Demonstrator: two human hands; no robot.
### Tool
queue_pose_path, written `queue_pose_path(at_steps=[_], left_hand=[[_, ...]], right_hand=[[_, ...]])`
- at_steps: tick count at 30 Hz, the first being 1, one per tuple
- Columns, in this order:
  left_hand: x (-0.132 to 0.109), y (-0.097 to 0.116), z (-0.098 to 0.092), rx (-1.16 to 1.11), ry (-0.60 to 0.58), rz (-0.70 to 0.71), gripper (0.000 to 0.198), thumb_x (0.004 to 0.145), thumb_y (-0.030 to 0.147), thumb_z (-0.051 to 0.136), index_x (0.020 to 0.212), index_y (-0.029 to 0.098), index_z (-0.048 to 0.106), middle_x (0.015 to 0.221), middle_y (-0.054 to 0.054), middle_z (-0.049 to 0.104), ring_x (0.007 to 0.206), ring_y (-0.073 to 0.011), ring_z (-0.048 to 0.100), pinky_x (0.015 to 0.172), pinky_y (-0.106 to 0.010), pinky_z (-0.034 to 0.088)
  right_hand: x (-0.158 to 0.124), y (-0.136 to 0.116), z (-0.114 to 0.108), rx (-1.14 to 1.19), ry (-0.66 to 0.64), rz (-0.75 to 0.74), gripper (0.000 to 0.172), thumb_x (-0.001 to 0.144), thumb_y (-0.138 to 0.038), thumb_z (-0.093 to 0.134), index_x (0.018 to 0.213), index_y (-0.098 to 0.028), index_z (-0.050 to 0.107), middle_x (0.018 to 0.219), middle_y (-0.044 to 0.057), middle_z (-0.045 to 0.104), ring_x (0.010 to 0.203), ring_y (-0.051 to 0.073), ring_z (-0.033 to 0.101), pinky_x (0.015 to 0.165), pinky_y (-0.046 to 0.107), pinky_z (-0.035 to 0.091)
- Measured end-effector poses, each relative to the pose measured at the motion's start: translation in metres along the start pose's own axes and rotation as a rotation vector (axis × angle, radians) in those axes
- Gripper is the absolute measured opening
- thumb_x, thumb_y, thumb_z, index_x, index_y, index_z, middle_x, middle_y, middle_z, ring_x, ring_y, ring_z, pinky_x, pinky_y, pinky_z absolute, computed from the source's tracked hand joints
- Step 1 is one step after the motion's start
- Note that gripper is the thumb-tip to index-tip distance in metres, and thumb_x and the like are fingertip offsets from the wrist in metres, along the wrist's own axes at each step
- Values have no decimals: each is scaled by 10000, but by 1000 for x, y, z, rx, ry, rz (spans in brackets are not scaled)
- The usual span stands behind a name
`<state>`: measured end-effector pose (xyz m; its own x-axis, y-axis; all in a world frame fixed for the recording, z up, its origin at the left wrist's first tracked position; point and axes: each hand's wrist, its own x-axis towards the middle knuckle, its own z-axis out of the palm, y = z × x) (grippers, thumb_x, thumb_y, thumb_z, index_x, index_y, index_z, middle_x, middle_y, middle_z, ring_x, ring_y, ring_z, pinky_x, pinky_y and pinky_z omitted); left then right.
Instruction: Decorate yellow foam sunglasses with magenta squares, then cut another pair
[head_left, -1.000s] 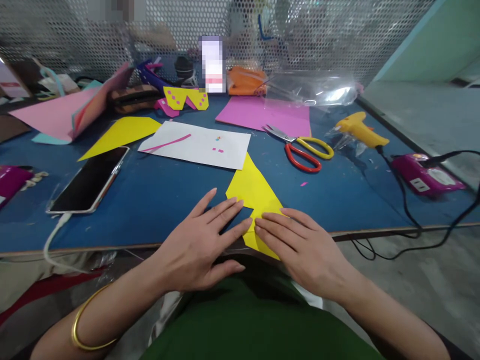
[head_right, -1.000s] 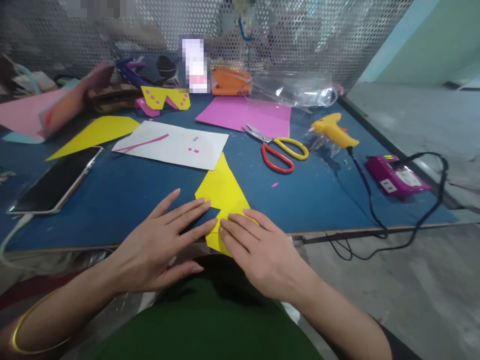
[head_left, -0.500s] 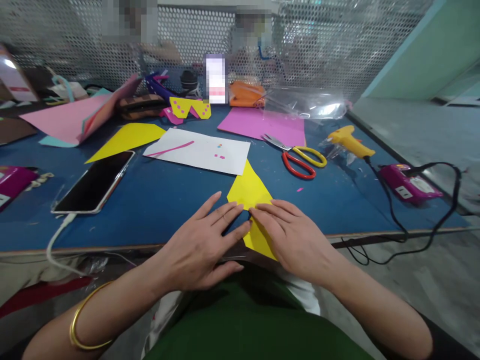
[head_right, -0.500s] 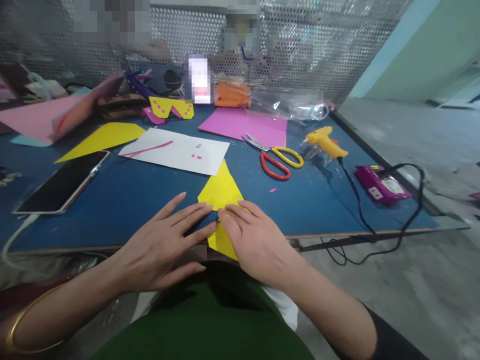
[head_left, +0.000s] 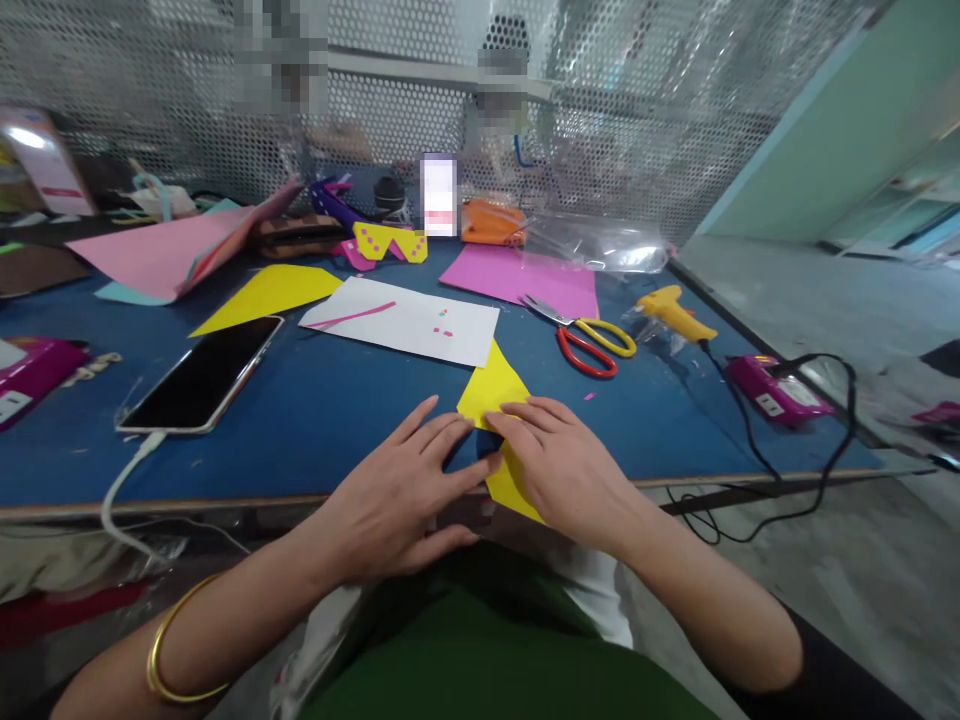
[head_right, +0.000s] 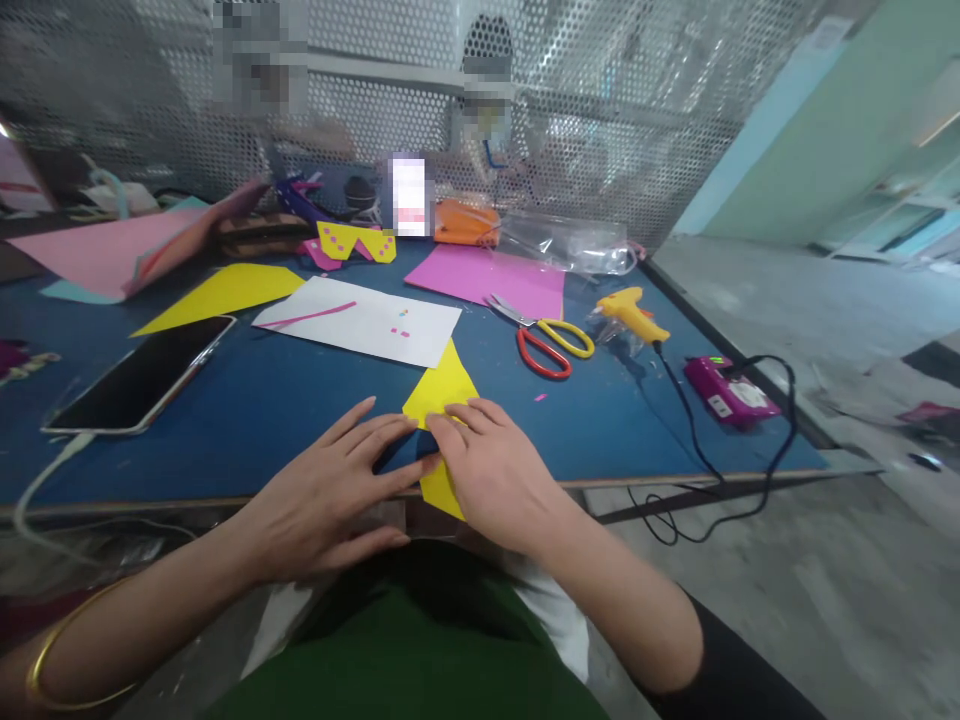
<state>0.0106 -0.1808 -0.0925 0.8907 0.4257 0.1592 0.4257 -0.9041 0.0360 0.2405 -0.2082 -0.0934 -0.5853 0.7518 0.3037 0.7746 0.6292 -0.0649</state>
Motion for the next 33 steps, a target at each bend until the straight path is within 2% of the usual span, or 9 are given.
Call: queue_pose_path(at_steps=[3, 6, 9, 15, 19, 22, 26, 30, 33], left_hand=[[0, 0, 0, 25, -13, 3, 675, 904, 520, 529, 1498, 257, 350, 1408, -191, 479, 1362, -353, 416, 1157, -615, 239], [-3, -1, 2, 70, 4, 12, 684, 889, 489, 567, 1496, 254, 357, 1406, -196, 486, 1360, -357, 419, 1147, -626, 250], [-6, -4, 5, 115, 54, 36, 696, 873, 465, 602, 1497, 278, 355, 1402, -182, 505, 1368, -354, 412, 1130, -631, 274], [-6, -7, 8, 153, 105, 59, 701, 873, 570, 570, 1490, 304, 369, 1418, -149, 522, 1373, -325, 416, 1140, -602, 259], [-4, -6, 9, 179, 119, 33, 733, 859, 655, 530, 1473, 272, 407, 1422, -130, 544, 1357, -307, 442, 1166, -563, 196], [-5, -5, 11, 169, 148, 9, 789, 850, 708, 491, 1458, 208, 431, 1420, -110, 569, 1357, -296, 446, 1196, -524, 114], [-4, -1, 11, 107, 200, -63, 800, 841, 719, 495, 1405, 152, 497, 1390, -91, 610, 1349, -289, 462, 1215, -495, 77], [0, 3, 11, 46, 199, -102, 788, 836, 724, 499, 1371, 146, 537, 1357, -91, 636, 1317, -287, 500, 1219, -497, 109], [4, 4, 11, 7, 208, -122, 764, 848, 715, 491, 1347, 141, 555, 1315, -92, 662, 1279, -278, 533, 1215, -497, 148]], right_hand=[[10, -3, 3, -4, -3, 11, 388, 911, -99, 413, 1250, -9, 579, 1209, 202, 687, 1159, 282, 613, 1094, 480, 391], [11, 1, 0, -19, -6, 29, 377, 890, -115, 453, 1241, -104, 591, 1199, 97, 711, 1145, 194, 622, 1095, 349, 404], [2, 21, -10, -80, 50, 178, 429, 898, -145, 453, 1321, -163, 524, 1265, 44, 685, 1156, 145, 613, 1023, 265, 460], [-16, 120, -50, -362, 211, 842, 416, 959, -213, 452, 1324, -14, 478, 1264, 271, 595, 1176, 361, 573, 957, 531, 464], [-12, 182, -66, -394, 58, 1073, 360, 942, -353, 602, 1250, -168, 576, 1261, 103, 605, 1073, 242, 625, 895, 464, 531], [-7, 205, -69, -343, -99, 1148, 346, 942, -353, 605, 1241, -181, 583, 1249, 90, 611, 1039, 223, 636, 865, 438, 549], [-3, 211, -72, -297, -226, 1161, 347, 942, -352, 605, 1241, -177, 583, 1246, 92, 612, 1041, 226, 636, 864, 437, 548], [-2, 208, -75, -308, -224, 1123, 347, 942, -352, 606, 1240, -177, 584, 1247, 92, 612, 1048, 228, 635, 868, 436, 546], [-1, 204, -73, -341, -126, 1134, 363, 931, -360, 621, 1243, -176, 584, 1254, 91, 608, 1057, 229, 631, 879, 443, 541]])
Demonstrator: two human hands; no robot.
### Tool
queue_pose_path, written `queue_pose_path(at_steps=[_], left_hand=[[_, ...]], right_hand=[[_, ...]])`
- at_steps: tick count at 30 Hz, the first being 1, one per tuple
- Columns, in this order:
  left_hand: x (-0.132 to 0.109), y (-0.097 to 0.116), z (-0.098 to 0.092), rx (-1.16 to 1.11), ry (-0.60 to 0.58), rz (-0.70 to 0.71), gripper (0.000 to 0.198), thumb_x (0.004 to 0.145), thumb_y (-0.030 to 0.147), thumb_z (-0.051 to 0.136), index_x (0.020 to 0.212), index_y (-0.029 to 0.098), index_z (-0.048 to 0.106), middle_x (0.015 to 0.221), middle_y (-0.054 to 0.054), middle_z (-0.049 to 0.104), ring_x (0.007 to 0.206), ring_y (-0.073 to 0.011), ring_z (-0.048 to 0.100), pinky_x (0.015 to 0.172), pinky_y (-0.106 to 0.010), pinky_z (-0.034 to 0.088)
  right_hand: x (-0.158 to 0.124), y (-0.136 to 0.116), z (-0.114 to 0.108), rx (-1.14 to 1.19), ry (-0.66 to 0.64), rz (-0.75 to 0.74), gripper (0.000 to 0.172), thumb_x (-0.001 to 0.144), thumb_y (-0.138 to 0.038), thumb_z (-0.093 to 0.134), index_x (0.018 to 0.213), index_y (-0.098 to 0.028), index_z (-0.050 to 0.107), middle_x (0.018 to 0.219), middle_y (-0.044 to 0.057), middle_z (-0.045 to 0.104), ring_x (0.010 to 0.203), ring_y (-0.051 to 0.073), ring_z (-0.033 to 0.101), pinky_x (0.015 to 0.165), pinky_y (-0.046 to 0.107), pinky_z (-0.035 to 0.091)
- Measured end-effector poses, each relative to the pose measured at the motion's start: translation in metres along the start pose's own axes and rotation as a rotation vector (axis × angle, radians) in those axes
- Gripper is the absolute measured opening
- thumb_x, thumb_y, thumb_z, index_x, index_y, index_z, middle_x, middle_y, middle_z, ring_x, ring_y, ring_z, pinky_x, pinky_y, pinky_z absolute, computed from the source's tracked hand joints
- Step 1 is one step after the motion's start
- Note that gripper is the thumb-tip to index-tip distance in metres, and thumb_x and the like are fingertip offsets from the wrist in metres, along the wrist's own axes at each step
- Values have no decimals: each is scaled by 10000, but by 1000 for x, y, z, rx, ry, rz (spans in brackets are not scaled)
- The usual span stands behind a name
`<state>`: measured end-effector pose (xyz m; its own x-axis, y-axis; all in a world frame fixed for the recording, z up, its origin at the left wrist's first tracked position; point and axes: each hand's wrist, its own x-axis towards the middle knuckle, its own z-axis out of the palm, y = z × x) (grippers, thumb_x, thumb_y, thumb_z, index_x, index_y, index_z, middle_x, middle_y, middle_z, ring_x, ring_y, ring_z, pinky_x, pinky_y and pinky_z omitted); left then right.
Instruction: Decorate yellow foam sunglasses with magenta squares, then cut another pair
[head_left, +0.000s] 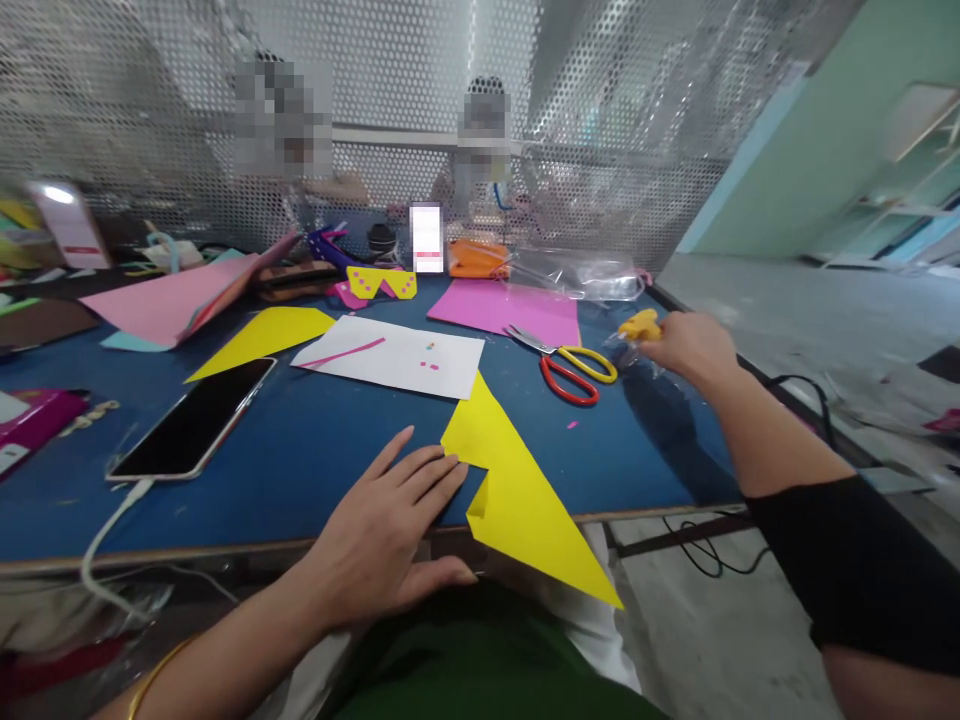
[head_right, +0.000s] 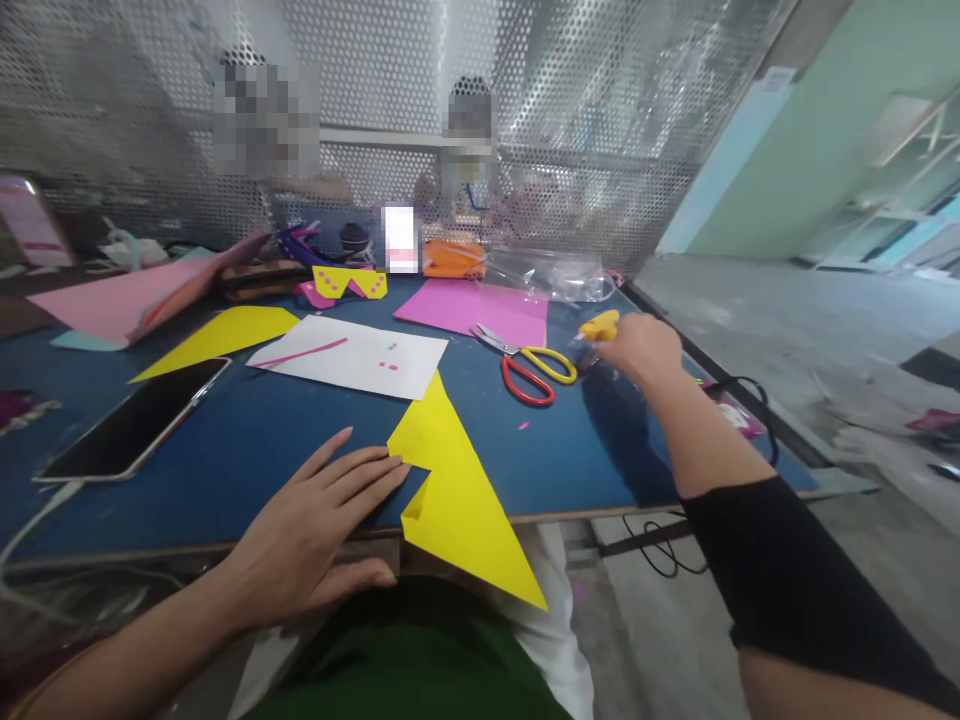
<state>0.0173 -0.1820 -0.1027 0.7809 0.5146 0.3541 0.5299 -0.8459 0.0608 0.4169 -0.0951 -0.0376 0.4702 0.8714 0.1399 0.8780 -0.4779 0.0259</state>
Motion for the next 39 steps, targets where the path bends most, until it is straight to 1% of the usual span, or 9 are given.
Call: queue_pose_path(at_steps=[5, 8, 11, 13, 15, 18, 26, 33, 39], left_hand=[[5, 3, 2, 14, 32, -20, 663, 900, 641, 482, 1294, 118, 584, 1252, -106, 685, 1212, -272, 576, 1177, -477, 255], [7, 5, 4, 41, 62, -4, 663, 906, 637, 478, 1269, 94, 593, 1231, -126, 691, 1182, -274, 596, 1151, -465, 306], [7, 8, 8, 57, 73, -4, 672, 911, 652, 452, 1274, 103, 584, 1256, -123, 686, 1197, -262, 592, 1140, -448, 336], [6, 9, 11, 70, 73, -8, 674, 918, 647, 443, 1296, 104, 569, 1280, -122, 677, 1216, -255, 583, 1130, -434, 360], [5, 10, 12, 94, 76, -5, 689, 919, 640, 449, 1306, 82, 565, 1299, -140, 666, 1223, -262, 581, 1094, -429, 406], [4, 10, 13, 131, 75, 25, 705, 914, 630, 473, 1277, 38, 589, 1301, -171, 661, 1204, -285, 592, 1026, -426, 470], [0, 10, 20, 137, 112, 29, 718, 904, 626, 503, 1279, 21, 602, 1340, -155, 639, 1263, -294, 549, 1137, -404, 360], [1, 7, 25, 227, 109, 74, 704, 933, 650, 399, 1249, 69, 639, 1323, -128, 651, 1231, -271, 562, 1182, -413, 286], [2, 7, 19, 239, -4, 78, 565, 1009, 482, 300, 1272, 91, 611, 1300, -101, 666, 1187, -244, 555, 1212, -394, 180]], right_hand=[[-23, -4, -2, 175, 230, 54, 387, 931, -268, 519, 1217, -9, 540, 1230, 276, 579, 1157, 376, 575, 932, 536, 452], [-54, -7, -5, 398, 225, -40, 319, 880, -256, 481, 1124, -80, 589, 1100, 216, 660, 1057, 349, 638, 822, 453, 506], [-93, -17, -6, 701, 54, -294, 274, 890, -414, 478, 1032, -236, 631, 974, 45, 721, 857, 216, 709, 692, 314, 566], [-114, -26, -6, 1051, -255, -504, 294, 861, -476, 583, 992, -233, 679, 932, 57, 741, 812, 214, 718, 717, 331, 594], [-127, -37, -4, 1129, -535, -563, 317, 847, -517, 619, 931, -229, 722, 889, 63, 756, 786, 215, 729, 703, 328, 612], [-131, -52, 1, 1137, -715, -593, 298, 857, -515, 619, 958, -269, 753, 888, 36, 758, 805, 212, 727, 720, 338, 624], [-127, -55, 16, 1055, -762, -607, 257, 883, -412, 621, 1103, -355, 741, 916, 2, 764, 753, 183, 714, 659, 257, 611], [-127, -56, 24, 953, -622, -705, 361, 844, -374, 627, 1157, -551, 661, 927, -61, 758, 744, 231, 719, 586, 316, 634], [-126, -58, 22, 907, -511, -704, 393, 820, -445, 652, 1160, -641, 613, 926, -87, 760, 770, 253, 736, 588, 309, 656]])
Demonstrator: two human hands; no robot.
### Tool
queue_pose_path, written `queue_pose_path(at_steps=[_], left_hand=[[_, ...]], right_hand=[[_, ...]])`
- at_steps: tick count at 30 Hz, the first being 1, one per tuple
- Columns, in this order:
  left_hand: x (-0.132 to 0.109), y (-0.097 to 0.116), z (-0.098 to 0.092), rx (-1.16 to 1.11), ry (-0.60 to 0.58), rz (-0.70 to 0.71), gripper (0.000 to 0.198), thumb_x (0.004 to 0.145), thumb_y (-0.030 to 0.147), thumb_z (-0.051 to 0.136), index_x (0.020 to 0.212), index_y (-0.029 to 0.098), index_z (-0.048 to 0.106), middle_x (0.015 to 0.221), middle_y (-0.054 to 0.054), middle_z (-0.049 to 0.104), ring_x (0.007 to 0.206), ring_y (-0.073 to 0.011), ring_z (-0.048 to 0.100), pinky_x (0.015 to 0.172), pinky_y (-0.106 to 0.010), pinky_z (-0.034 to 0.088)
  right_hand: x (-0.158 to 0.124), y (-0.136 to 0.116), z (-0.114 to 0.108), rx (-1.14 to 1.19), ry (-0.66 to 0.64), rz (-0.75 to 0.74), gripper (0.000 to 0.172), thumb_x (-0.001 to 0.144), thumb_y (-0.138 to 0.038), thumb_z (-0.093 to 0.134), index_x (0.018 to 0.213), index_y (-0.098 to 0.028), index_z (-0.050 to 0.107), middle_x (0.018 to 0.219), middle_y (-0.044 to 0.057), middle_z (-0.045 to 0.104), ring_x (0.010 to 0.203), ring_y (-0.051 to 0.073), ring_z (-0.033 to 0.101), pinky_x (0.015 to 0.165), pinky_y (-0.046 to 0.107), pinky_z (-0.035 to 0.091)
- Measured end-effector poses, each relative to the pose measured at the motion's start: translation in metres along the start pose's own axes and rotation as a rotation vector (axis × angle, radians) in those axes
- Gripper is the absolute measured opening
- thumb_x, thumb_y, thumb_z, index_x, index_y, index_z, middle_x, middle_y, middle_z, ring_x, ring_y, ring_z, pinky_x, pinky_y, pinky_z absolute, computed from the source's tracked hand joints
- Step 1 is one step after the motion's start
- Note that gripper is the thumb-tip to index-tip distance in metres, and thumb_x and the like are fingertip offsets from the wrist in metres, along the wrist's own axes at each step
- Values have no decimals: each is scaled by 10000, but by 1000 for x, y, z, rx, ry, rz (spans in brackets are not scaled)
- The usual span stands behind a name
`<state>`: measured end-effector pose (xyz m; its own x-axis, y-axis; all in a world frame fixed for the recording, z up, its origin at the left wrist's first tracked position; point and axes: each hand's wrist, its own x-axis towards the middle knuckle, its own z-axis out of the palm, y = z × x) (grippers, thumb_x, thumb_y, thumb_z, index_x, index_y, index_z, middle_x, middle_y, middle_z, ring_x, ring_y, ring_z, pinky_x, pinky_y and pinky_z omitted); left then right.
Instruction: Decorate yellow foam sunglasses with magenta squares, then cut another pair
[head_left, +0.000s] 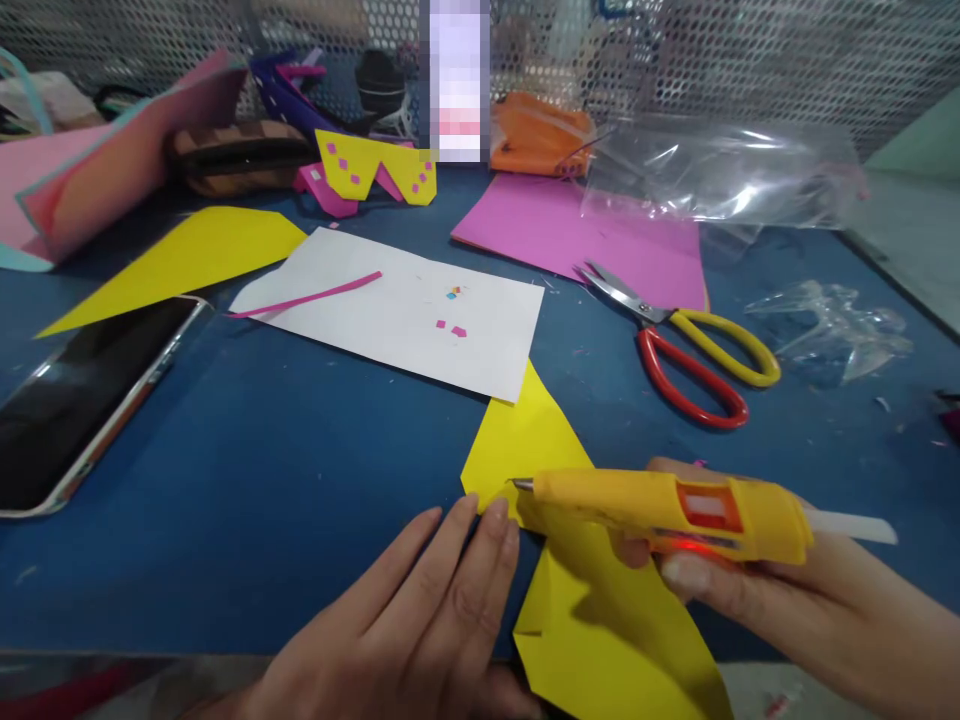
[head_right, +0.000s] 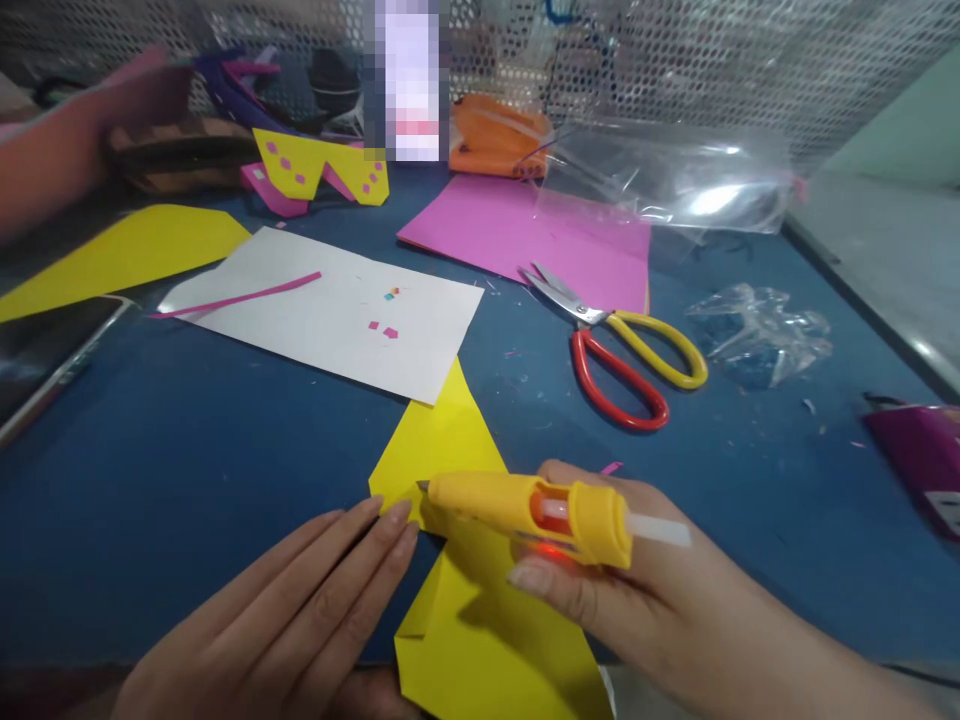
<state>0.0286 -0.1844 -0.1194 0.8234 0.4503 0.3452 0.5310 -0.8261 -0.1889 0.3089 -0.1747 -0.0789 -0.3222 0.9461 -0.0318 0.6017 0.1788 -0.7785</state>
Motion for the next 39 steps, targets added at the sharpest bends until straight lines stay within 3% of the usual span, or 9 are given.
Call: queue_pose_path(at_steps=[4, 8, 16, 24, 29, 39], left_hand=[[-1, 0, -3, -15, -33, -5, 466, 995, 366, 350, 1315, 112, 575, 1363, -88, 620, 1238, -241, 514, 1218, -387, 163], [-1, 0, -3, -4, -40, 21, 481, 998, 377, 355, 1316, 88, 572, 1347, -110, 623, 1230, -253, 517, 1222, -406, 159], [-2, 0, -1, 15, -6, 32, 527, 1006, 444, 340, 1297, 87, 595, 1351, -120, 615, 1215, -250, 536, 1222, -416, 169], [-4, -1, -1, 11, 4, 24, 521, 1001, 443, 356, 1314, 93, 581, 1389, -128, 577, 1251, -253, 509, 1225, -414, 171], [-3, -1, -2, 16, -20, 46, 526, 996, 424, 386, 1330, 54, 554, 1376, -147, 579, 1238, -271, 505, 1225, -436, 156], [-3, -1, -3, -9, -23, 21, 536, 1006, 440, 364, 1332, 56, 546, 1362, -131, 601, 1233, -257, 505, 1227, -408, 143]], right_hand=[[1, -1, 2, -24, 31, 7, 262, 806, -476, 654, 1038, -594, 688, 933, -82, 769, 778, 271, 744, 582, 321, 661], [0, -1, 3, -59, 59, 8, 178, 789, -490, 656, 945, -553, 715, 817, -81, 771, 730, 289, 743, 536, 351, 661], [-6, 6, 5, -122, 62, 38, 259, 804, -476, 652, 1057, -528, 665, 943, -57, 770, 751, 282, 742, 519, 311, 651], [-6, 6, 2, -72, -17, 8, 462, 831, -435, 629, 1248, -622, 554, 979, -74, 757, 776, 286, 735, 546, 334, 660], [-1, 2, 1, 13, -73, 43, 406, 846, -404, 621, 1189, -619, 593, 921, -86, 754, 729, 257, 724, 526, 306, 647], [3, -3, 0, 130, -139, 29, 553, 851, -274, 610, 1266, -632, 539, 1036, -140, 746, 794, 238, 735, 575, 300, 654]])
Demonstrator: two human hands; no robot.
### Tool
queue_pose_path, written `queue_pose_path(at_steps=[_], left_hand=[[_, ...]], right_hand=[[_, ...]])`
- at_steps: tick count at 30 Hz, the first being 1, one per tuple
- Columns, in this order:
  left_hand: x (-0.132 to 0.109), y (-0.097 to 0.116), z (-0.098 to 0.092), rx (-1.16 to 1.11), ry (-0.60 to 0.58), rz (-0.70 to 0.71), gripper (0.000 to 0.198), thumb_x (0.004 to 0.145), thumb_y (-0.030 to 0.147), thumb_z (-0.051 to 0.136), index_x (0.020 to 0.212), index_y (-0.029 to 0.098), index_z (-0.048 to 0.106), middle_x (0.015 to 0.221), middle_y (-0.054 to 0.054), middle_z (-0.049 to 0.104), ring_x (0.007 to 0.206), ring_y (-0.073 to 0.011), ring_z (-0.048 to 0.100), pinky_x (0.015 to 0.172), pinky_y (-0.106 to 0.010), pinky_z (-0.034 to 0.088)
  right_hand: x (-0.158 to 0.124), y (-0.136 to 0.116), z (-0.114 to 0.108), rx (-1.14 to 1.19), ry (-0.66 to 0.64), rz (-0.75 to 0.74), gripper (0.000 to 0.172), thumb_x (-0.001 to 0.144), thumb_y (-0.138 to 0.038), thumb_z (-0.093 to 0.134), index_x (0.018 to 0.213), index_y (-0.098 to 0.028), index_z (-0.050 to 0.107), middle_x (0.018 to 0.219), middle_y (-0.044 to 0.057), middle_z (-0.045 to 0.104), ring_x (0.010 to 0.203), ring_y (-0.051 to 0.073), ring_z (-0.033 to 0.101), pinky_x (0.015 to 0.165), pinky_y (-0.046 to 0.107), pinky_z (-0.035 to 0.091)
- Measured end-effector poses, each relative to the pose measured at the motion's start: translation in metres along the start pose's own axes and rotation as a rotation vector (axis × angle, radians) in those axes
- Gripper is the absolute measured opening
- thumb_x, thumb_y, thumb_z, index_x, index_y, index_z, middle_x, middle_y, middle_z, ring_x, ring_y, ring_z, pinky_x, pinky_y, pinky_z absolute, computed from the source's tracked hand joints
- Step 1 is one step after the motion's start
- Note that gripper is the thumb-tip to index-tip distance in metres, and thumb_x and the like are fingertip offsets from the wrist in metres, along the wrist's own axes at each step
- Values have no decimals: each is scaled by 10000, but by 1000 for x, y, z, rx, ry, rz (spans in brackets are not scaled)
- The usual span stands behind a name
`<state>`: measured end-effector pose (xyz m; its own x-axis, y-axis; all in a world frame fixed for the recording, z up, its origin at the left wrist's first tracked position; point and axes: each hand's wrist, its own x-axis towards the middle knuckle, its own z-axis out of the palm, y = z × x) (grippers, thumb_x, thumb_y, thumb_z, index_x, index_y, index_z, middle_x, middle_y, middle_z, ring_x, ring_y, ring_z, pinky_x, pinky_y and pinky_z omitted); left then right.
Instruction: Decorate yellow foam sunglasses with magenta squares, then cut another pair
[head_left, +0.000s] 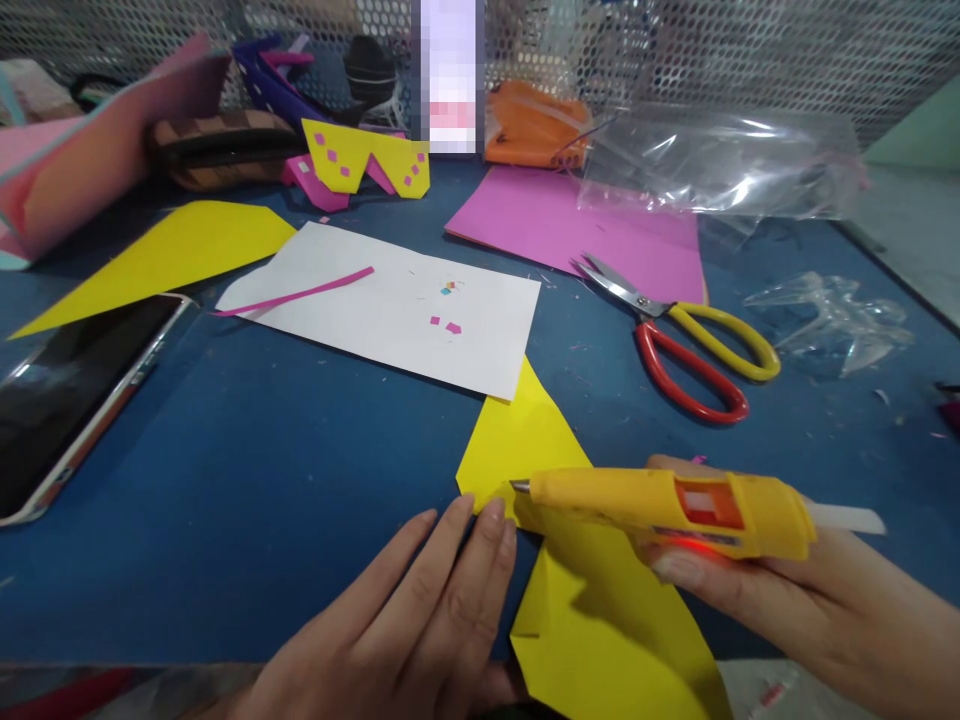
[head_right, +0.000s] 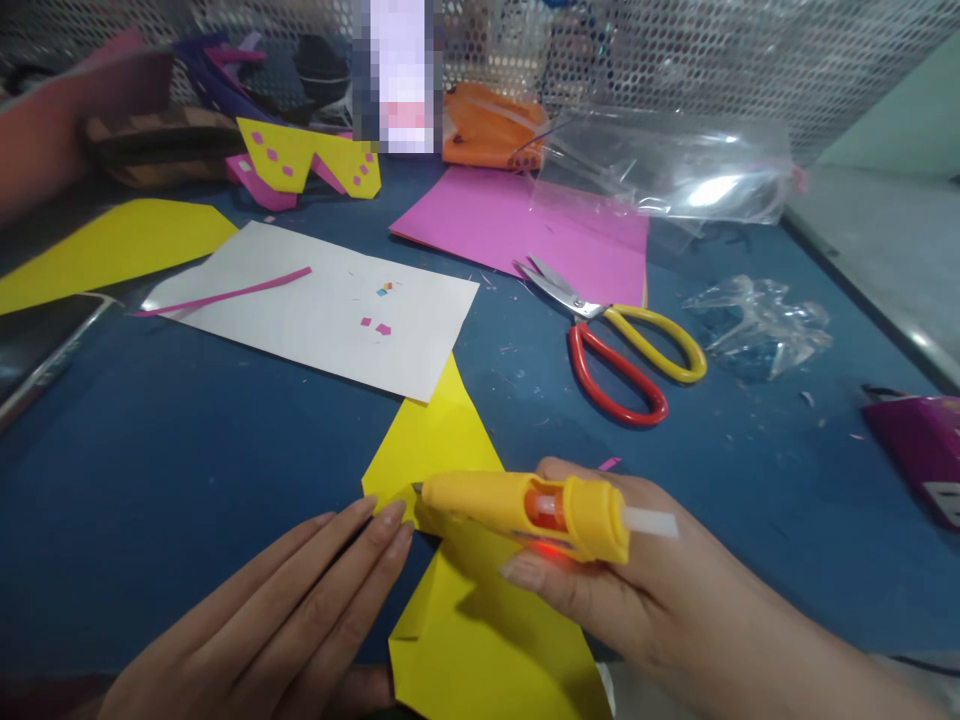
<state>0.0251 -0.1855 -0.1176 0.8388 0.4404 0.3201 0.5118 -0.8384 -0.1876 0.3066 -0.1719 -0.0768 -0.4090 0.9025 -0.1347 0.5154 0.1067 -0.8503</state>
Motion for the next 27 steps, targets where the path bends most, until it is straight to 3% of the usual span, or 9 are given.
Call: queue_pose_path(at_steps=[5, 13, 19, 27], left_hand=[[3, -2, -2, 28, -12, 4, 532, 1009, 459, 353, 1299, 72, 574, 1315, -111, 646, 1182, -243, 542, 1228, -403, 133], [9, -1, 0, 33, -13, -11, 515, 1022, 429, 339, 1287, 52, 570, 1278, -96, 682, 1155, -237, 563, 1225, -398, 147], [6, -2, -2, 37, -17, 8, 530, 1020, 450, 342, 1266, 50, 587, 1252, -99, 696, 1142, -236, 569, 1224, -403, 150], [3, -6, 1, 70, 13, 51, 513, 1019, 447, 355, 1264, 61, 587, 1260, -101, 680, 1136, -239, 567, 1223, -428, 147]], right_hand=[[2, -4, 1, -15, 11, -9, 505, 866, -296, 611, 1265, -602, 558, 960, -140, 753, 755, 204, 732, 558, 254, 637], [3, -9, 1, -49, -1, 47, 253, 906, -400, 583, 1125, -386, 709, 879, -69, 763, 689, 169, 719, 552, 201, 604], [1, -11, 0, -66, 6, 23, 240, 923, -450, 568, 1076, -373, 735, 789, -43, 745, 666, 173, 709, 555, 222, 594], [2, -3, 1, -17, 59, 20, 340, 940, -502, 533, 1214, -377, 691, 1060, -29, 763, 796, 173, 737, 660, 208, 611]])
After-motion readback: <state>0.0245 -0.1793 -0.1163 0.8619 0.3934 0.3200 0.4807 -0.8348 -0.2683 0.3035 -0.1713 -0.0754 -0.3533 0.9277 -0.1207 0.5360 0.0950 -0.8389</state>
